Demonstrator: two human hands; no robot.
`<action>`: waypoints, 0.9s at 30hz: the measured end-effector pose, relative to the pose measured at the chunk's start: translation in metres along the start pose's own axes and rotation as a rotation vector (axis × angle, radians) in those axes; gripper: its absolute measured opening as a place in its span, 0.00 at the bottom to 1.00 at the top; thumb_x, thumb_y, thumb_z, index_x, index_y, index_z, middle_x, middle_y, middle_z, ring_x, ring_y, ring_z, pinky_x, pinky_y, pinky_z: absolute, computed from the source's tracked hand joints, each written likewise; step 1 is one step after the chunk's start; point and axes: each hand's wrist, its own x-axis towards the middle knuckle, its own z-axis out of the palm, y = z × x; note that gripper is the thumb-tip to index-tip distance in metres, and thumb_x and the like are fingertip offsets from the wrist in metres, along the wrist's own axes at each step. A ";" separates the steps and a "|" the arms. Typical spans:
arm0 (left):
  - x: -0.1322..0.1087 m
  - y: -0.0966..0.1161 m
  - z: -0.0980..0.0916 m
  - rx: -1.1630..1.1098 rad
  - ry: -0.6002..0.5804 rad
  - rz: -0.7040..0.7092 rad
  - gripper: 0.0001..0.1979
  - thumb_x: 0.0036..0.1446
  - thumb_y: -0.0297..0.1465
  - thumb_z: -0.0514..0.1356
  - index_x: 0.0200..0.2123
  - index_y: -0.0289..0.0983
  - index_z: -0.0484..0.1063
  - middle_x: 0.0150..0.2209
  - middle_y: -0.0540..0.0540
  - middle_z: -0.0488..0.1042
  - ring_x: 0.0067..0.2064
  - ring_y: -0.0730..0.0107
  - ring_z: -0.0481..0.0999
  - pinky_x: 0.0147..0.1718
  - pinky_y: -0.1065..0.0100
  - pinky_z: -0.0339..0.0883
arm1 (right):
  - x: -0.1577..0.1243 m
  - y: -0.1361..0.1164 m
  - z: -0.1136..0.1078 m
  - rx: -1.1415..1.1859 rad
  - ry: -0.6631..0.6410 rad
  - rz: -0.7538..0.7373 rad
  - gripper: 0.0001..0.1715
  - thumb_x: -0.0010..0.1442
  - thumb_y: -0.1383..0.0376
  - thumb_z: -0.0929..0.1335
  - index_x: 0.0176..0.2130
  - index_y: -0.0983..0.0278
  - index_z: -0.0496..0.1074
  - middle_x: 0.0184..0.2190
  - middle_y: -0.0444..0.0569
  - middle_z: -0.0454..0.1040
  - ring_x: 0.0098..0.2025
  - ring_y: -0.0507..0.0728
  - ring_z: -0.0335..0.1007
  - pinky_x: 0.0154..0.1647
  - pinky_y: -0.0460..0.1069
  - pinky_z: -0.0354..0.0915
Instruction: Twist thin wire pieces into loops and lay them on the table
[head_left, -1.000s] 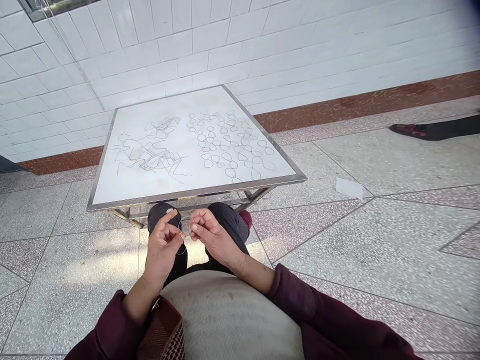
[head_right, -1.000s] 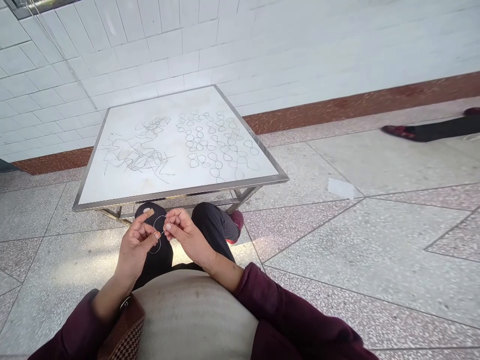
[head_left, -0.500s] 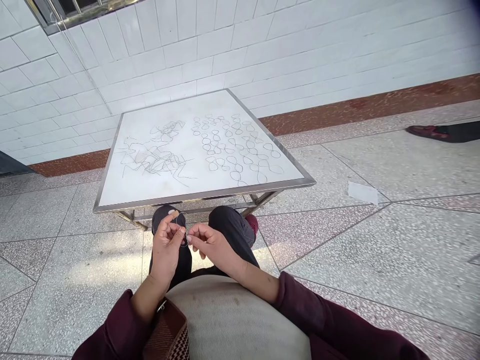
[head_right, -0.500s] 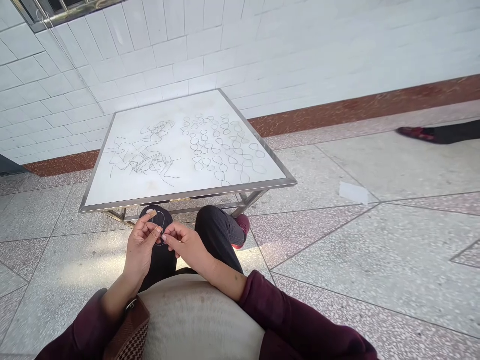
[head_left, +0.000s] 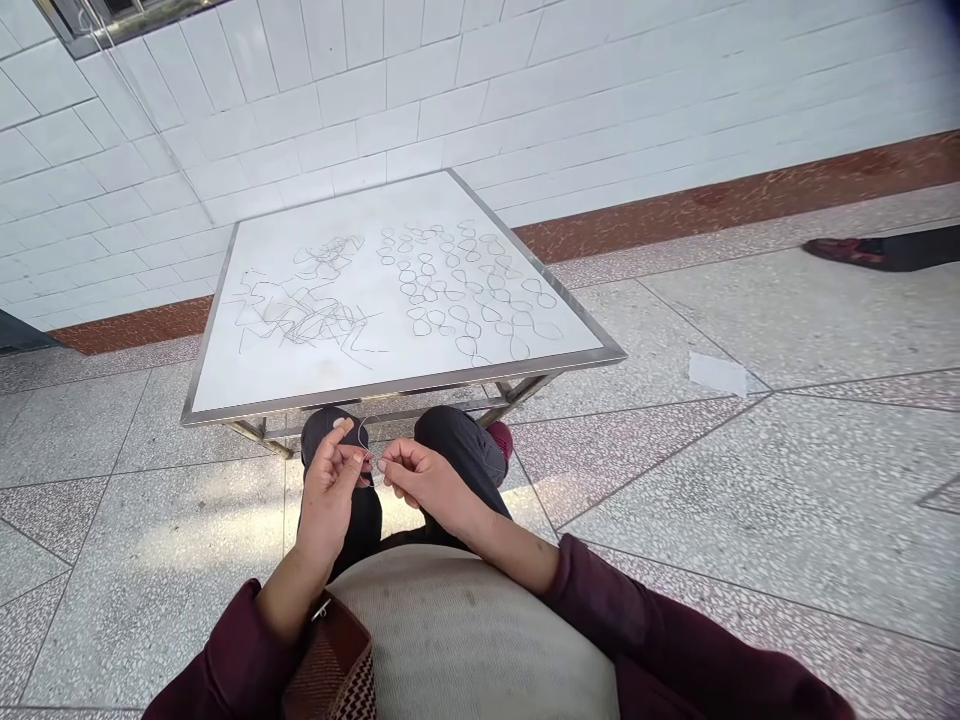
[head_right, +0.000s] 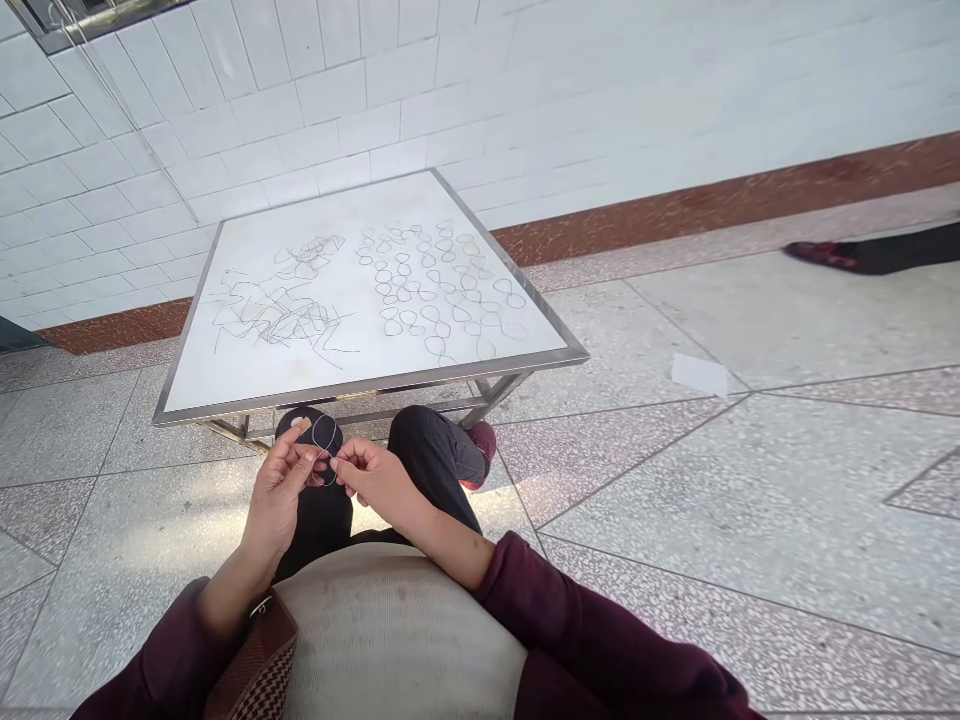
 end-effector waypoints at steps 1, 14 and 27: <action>0.000 0.000 0.000 -0.009 0.004 -0.008 0.24 0.59 0.38 0.61 0.58 0.40 0.66 0.37 0.47 0.75 0.37 0.69 0.75 0.36 0.68 0.69 | 0.000 0.000 0.000 0.021 -0.005 0.009 0.19 0.52 0.52 0.72 0.27 0.62 0.65 0.17 0.37 0.64 0.17 0.46 0.53 0.16 0.43 0.49; 0.012 -0.023 -0.005 -0.133 -0.015 -0.105 0.28 0.55 0.40 0.65 0.57 0.38 0.67 0.42 0.43 0.77 0.38 0.69 0.75 0.34 0.70 0.68 | 0.008 -0.002 -0.012 0.149 0.033 -0.003 0.20 0.50 0.52 0.74 0.29 0.64 0.66 0.20 0.37 0.64 0.19 0.45 0.52 0.16 0.41 0.45; 0.047 -0.108 -0.035 0.154 -0.082 -0.041 0.29 0.52 0.48 0.63 0.52 0.34 0.73 0.33 0.44 0.76 0.32 0.66 0.74 0.29 0.69 0.67 | 0.065 -0.045 -0.078 -0.561 0.389 -0.215 0.16 0.61 0.53 0.62 0.30 0.62 0.64 0.23 0.41 0.67 0.22 0.50 0.60 0.22 0.45 0.56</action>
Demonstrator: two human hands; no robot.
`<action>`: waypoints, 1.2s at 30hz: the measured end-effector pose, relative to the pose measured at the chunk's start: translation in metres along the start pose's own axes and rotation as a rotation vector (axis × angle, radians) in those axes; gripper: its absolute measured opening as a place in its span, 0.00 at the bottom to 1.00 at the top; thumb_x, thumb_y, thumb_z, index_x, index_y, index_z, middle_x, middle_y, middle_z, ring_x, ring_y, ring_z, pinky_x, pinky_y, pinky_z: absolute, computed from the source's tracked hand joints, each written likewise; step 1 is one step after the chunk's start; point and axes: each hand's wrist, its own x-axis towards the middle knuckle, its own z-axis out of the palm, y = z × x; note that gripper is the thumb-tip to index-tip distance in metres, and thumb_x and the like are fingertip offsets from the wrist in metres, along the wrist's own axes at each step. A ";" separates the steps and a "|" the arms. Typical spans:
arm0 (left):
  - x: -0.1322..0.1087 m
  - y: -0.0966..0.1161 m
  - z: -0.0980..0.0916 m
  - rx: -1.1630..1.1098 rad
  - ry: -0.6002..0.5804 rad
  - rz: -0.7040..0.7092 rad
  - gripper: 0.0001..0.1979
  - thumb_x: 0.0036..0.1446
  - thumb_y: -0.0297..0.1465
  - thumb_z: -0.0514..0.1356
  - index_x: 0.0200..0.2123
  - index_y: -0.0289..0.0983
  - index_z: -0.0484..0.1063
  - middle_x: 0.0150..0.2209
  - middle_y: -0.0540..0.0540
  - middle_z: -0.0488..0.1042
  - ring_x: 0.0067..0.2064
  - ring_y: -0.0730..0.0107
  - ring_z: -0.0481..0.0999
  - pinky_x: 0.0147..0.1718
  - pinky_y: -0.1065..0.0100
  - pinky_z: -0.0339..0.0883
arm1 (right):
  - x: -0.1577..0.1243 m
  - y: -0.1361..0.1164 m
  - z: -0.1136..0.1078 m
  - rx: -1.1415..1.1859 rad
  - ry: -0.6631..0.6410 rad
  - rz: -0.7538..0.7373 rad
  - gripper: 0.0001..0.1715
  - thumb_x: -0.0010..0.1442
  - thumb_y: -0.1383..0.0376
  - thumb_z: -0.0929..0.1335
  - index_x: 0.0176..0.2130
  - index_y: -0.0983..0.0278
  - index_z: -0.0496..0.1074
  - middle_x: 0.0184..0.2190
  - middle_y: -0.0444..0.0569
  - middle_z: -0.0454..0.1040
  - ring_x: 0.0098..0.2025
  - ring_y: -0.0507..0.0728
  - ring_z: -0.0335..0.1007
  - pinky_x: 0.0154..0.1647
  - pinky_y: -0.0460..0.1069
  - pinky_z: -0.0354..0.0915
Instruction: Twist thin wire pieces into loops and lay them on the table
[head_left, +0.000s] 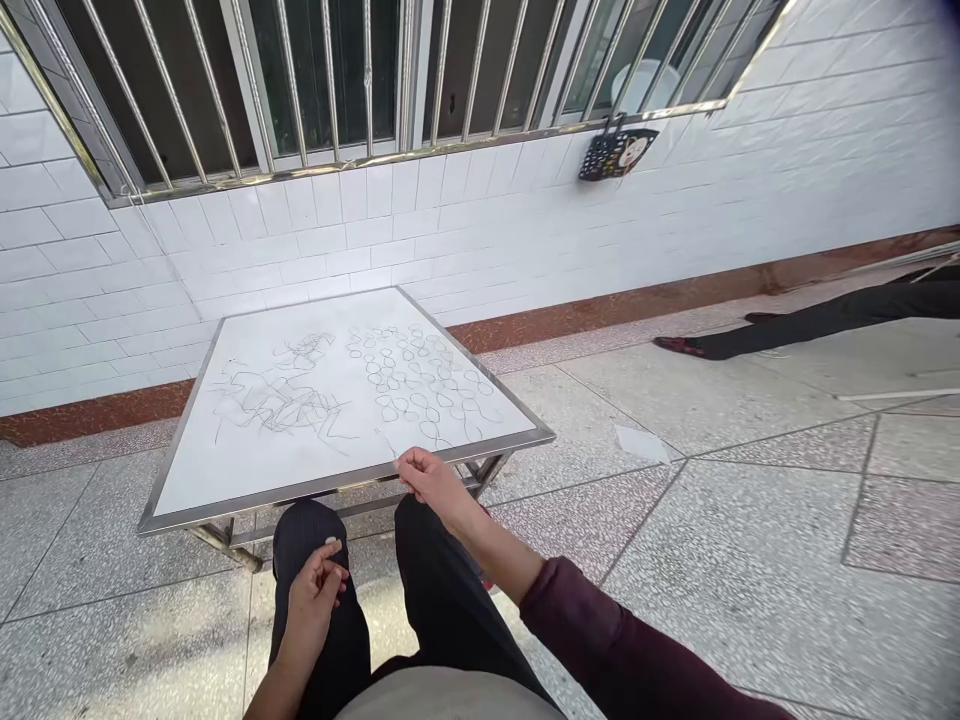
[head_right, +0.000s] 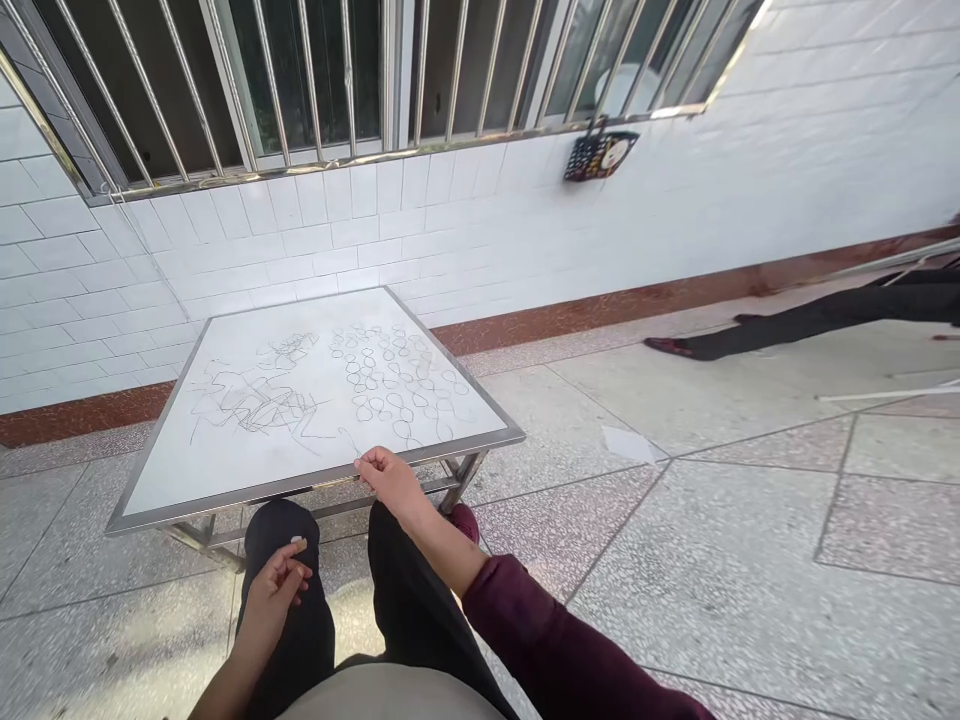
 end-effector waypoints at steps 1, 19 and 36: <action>0.002 -0.008 -0.002 0.022 -0.015 0.011 0.29 0.53 0.48 0.62 0.52 0.34 0.73 0.32 0.45 0.75 0.31 0.67 0.74 0.28 0.69 0.67 | 0.007 0.002 -0.003 -0.094 0.033 -0.005 0.15 0.61 0.54 0.62 0.29 0.62 0.64 0.23 0.42 0.69 0.24 0.50 0.62 0.24 0.45 0.57; 0.002 -0.019 -0.011 0.024 -0.086 0.003 0.25 0.56 0.44 0.61 0.53 0.37 0.72 0.33 0.47 0.74 0.32 0.69 0.73 0.26 0.70 0.68 | 0.062 0.020 0.007 -0.762 0.076 0.162 0.12 0.65 0.62 0.62 0.40 0.63 0.72 0.34 0.54 0.79 0.40 0.61 0.76 0.37 0.49 0.60; 0.005 -0.020 -0.008 0.045 -0.093 -0.018 0.25 0.55 0.45 0.61 0.52 0.38 0.73 0.33 0.47 0.75 0.32 0.68 0.73 0.25 0.71 0.68 | 0.037 0.073 -0.015 -0.844 0.286 -0.617 0.31 0.70 0.57 0.59 0.66 0.68 0.57 0.65 0.59 0.61 0.69 0.65 0.50 0.66 0.62 0.52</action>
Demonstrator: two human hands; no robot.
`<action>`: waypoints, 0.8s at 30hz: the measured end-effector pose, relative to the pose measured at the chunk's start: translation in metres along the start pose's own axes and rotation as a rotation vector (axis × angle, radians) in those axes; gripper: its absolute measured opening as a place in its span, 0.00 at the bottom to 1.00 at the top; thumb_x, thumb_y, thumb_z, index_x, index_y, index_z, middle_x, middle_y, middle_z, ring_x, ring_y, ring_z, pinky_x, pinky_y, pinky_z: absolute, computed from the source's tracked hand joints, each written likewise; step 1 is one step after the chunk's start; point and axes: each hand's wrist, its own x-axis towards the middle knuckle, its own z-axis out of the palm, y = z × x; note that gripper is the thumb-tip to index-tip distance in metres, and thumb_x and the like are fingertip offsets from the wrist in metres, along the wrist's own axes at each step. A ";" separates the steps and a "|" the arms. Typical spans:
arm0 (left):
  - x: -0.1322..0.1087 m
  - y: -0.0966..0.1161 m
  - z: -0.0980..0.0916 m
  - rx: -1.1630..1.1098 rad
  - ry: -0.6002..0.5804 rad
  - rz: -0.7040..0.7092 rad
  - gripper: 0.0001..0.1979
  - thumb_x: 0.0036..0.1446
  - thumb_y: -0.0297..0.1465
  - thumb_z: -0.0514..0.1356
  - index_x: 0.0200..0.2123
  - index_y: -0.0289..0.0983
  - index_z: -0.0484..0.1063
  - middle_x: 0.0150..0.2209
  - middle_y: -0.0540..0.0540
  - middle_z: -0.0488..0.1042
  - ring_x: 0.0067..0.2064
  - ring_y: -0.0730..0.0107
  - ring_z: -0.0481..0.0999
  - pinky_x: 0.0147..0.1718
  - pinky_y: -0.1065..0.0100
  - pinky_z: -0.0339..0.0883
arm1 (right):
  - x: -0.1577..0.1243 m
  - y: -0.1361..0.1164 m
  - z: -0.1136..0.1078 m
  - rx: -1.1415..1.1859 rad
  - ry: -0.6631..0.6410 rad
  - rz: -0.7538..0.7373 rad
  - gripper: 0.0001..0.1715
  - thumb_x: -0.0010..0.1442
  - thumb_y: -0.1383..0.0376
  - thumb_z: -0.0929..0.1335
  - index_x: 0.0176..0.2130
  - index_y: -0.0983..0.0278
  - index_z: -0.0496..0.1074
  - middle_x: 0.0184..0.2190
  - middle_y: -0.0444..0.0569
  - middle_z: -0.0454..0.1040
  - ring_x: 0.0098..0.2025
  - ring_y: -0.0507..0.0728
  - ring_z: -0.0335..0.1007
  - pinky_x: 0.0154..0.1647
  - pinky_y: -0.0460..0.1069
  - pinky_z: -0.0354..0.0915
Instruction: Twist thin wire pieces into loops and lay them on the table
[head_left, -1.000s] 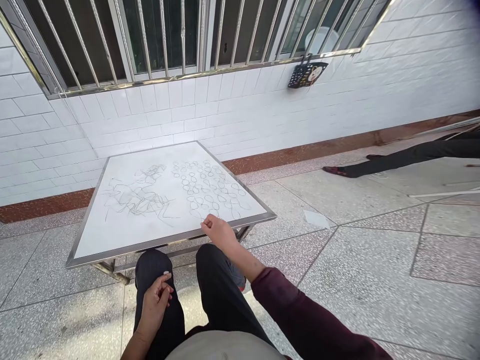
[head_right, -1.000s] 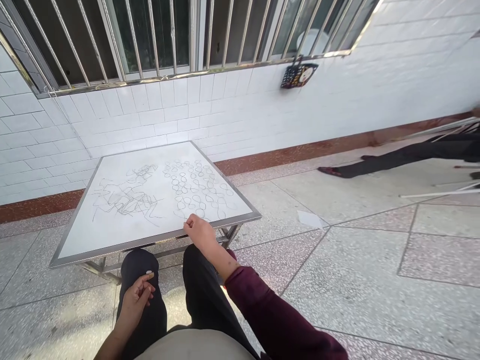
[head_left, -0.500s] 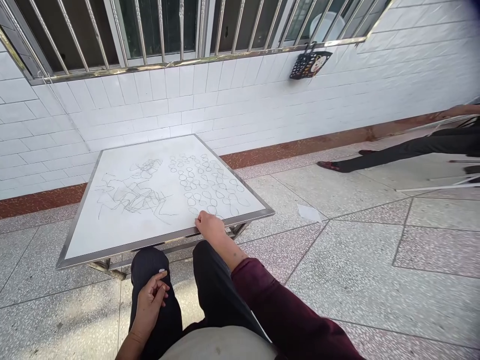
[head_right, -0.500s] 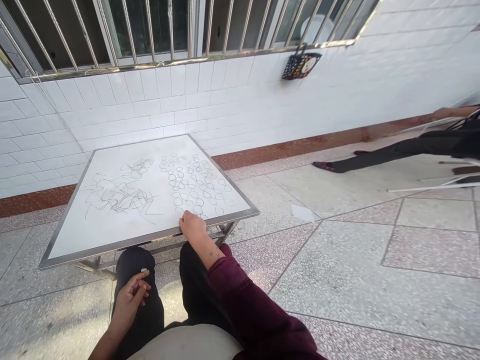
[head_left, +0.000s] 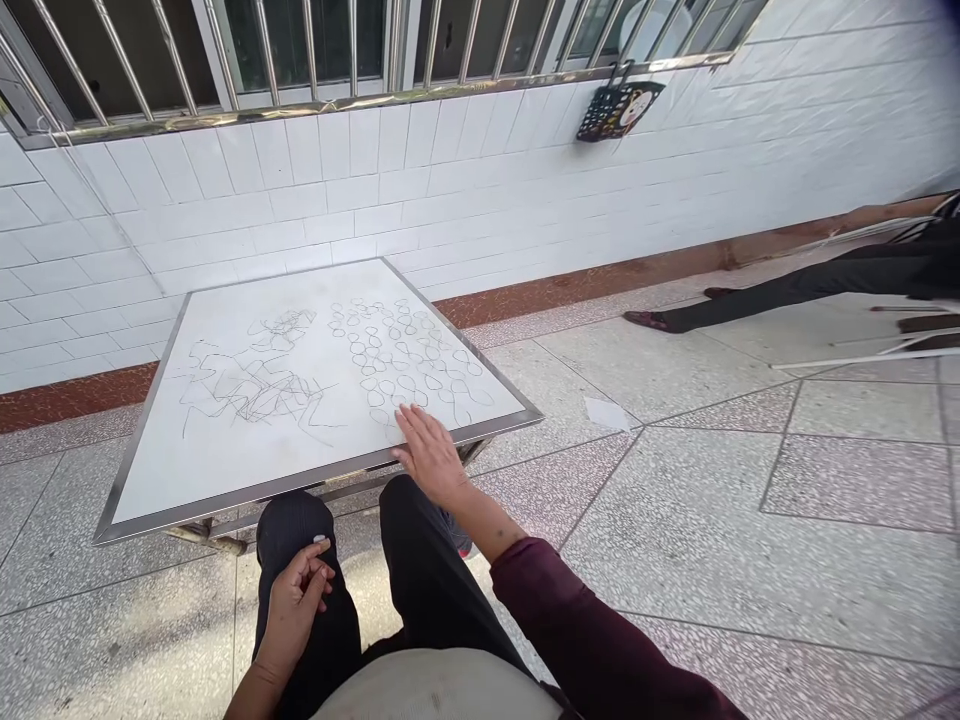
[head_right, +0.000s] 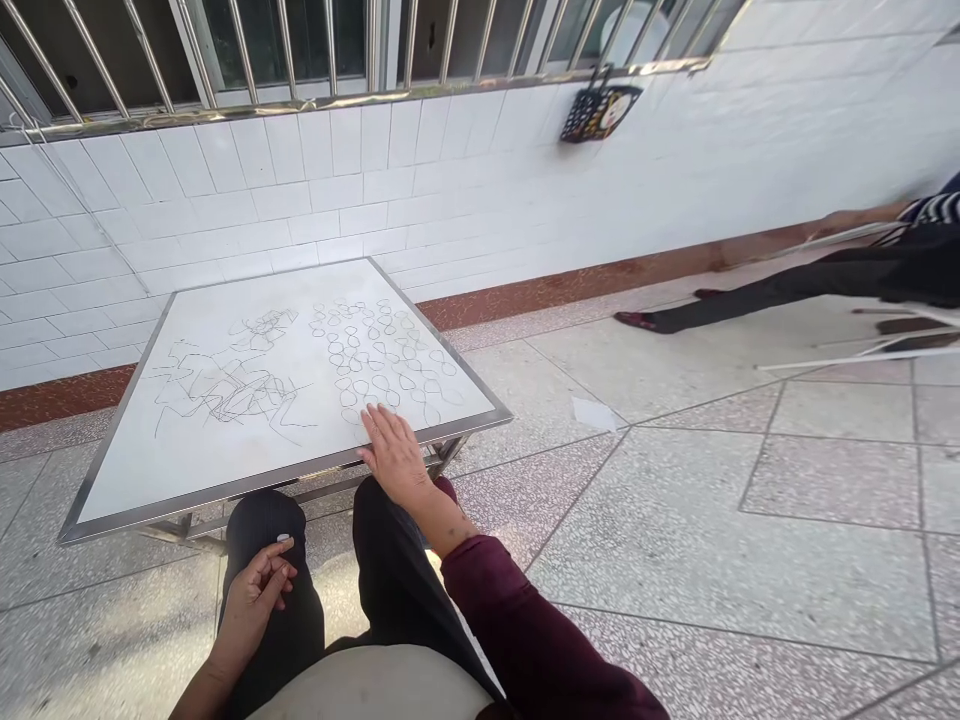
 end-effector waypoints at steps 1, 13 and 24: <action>0.000 0.000 0.000 0.002 -0.001 0.000 0.25 0.55 0.45 0.62 0.52 0.38 0.74 0.32 0.47 0.75 0.32 0.68 0.73 0.24 0.71 0.68 | -0.002 -0.003 0.005 -0.023 -0.013 -0.059 0.34 0.70 0.56 0.59 0.68 0.68 0.54 0.67 0.59 0.58 0.70 0.65 0.47 0.68 0.63 0.49; -0.001 0.008 0.005 0.009 0.022 -0.025 0.26 0.52 0.47 0.63 0.50 0.37 0.75 0.31 0.47 0.74 0.30 0.68 0.73 0.23 0.71 0.67 | 0.001 -0.029 0.029 -0.007 -0.221 0.056 0.39 0.69 0.52 0.60 0.68 0.72 0.53 0.69 0.62 0.53 0.71 0.65 0.44 0.71 0.63 0.42; 0.000 0.012 0.006 0.017 0.025 -0.012 0.27 0.52 0.49 0.62 0.50 0.38 0.75 0.31 0.46 0.75 0.30 0.68 0.73 0.22 0.70 0.68 | 0.002 -0.053 0.045 -0.076 -0.207 0.225 0.46 0.68 0.45 0.54 0.68 0.77 0.51 0.70 0.64 0.48 0.72 0.68 0.43 0.70 0.63 0.41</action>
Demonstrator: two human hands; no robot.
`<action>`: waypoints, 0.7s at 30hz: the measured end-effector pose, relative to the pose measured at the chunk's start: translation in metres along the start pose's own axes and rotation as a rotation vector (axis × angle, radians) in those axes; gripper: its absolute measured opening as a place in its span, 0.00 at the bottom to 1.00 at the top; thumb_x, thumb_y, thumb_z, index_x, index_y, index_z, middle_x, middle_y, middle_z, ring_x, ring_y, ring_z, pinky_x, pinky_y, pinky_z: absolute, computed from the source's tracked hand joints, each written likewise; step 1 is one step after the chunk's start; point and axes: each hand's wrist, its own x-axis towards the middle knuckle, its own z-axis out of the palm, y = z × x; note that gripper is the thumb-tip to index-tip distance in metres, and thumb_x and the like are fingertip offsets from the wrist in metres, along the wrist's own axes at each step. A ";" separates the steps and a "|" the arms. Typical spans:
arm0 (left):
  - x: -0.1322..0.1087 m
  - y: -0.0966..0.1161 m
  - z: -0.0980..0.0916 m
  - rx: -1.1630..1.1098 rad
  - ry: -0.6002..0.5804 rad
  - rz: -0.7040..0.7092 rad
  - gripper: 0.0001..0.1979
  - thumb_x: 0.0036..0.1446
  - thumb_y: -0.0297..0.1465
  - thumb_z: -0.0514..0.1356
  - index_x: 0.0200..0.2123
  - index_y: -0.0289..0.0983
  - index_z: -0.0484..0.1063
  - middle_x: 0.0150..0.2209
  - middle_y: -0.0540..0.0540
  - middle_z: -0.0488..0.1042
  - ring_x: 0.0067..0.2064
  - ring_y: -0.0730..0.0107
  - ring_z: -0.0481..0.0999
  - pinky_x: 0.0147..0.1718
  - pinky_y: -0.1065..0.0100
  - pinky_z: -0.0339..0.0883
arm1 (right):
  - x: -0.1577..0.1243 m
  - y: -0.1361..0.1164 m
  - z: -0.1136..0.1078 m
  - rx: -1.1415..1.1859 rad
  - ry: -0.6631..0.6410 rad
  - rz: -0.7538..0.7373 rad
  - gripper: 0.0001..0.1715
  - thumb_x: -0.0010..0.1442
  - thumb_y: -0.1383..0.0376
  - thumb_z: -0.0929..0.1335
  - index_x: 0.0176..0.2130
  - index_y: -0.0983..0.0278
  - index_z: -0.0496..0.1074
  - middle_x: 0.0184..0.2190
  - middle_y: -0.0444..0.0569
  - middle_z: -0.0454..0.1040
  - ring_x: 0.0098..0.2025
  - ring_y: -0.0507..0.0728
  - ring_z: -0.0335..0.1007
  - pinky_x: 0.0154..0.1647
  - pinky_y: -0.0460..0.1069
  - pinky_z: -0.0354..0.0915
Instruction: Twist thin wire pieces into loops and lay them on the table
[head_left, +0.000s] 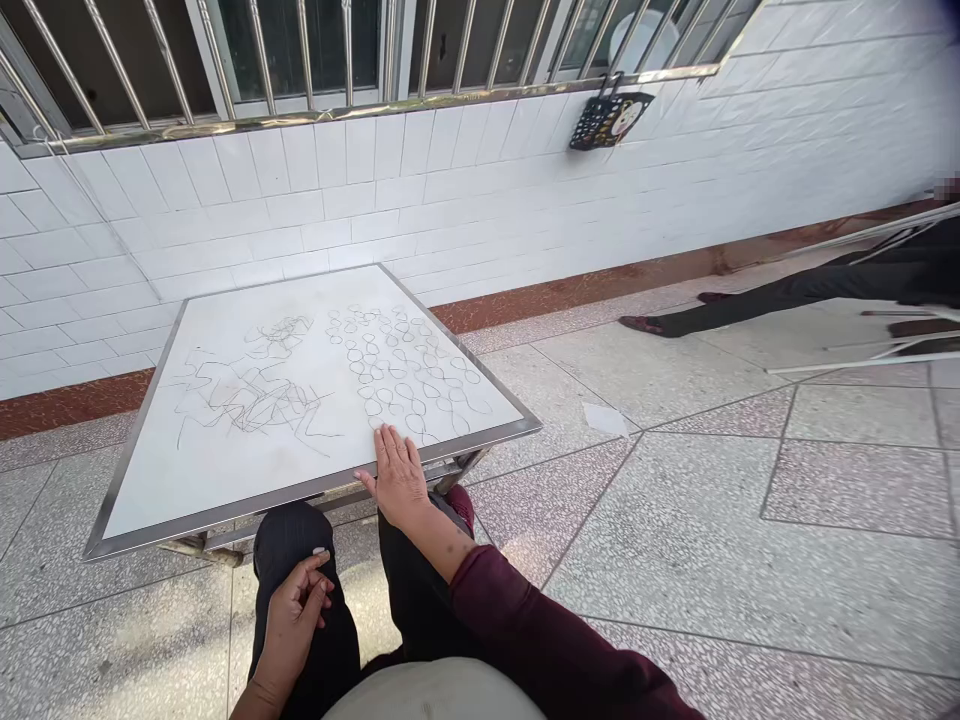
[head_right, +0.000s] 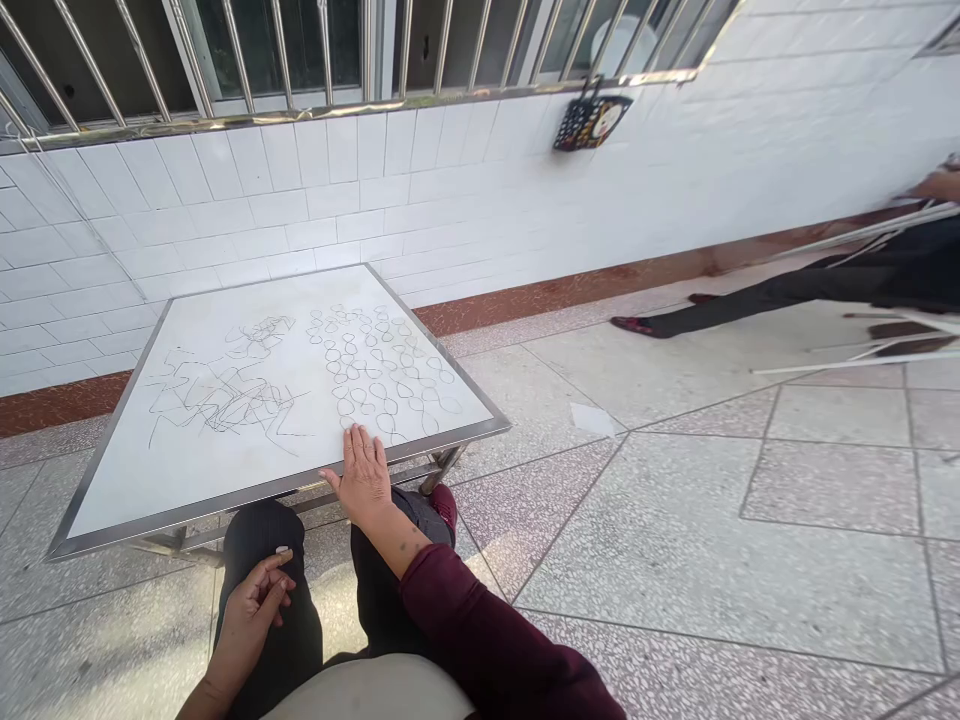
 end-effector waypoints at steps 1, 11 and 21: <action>-0.001 -0.001 -0.001 -0.001 -0.004 0.006 0.27 0.52 0.49 0.62 0.50 0.38 0.75 0.31 0.46 0.75 0.30 0.68 0.73 0.22 0.70 0.68 | 0.000 0.000 0.001 0.002 0.010 0.001 0.46 0.68 0.45 0.54 0.68 0.78 0.51 0.70 0.64 0.49 0.71 0.68 0.43 0.70 0.64 0.41; -0.006 -0.006 -0.004 0.059 0.001 0.027 0.26 0.55 0.47 0.60 0.50 0.37 0.75 0.32 0.46 0.76 0.31 0.65 0.74 0.24 0.69 0.69 | 0.000 0.015 -0.013 0.221 0.189 0.066 0.38 0.71 0.53 0.52 0.68 0.77 0.52 0.67 0.66 0.56 0.69 0.65 0.50 0.67 0.61 0.54; 0.060 0.096 0.056 0.922 -0.086 0.808 0.24 0.69 0.32 0.44 0.66 0.40 0.59 0.64 0.43 0.65 0.68 0.57 0.58 0.65 0.49 0.55 | -0.053 0.025 -0.021 0.454 0.320 0.038 0.26 0.70 0.65 0.55 0.65 0.67 0.57 0.60 0.62 0.65 0.64 0.63 0.58 0.64 0.63 0.59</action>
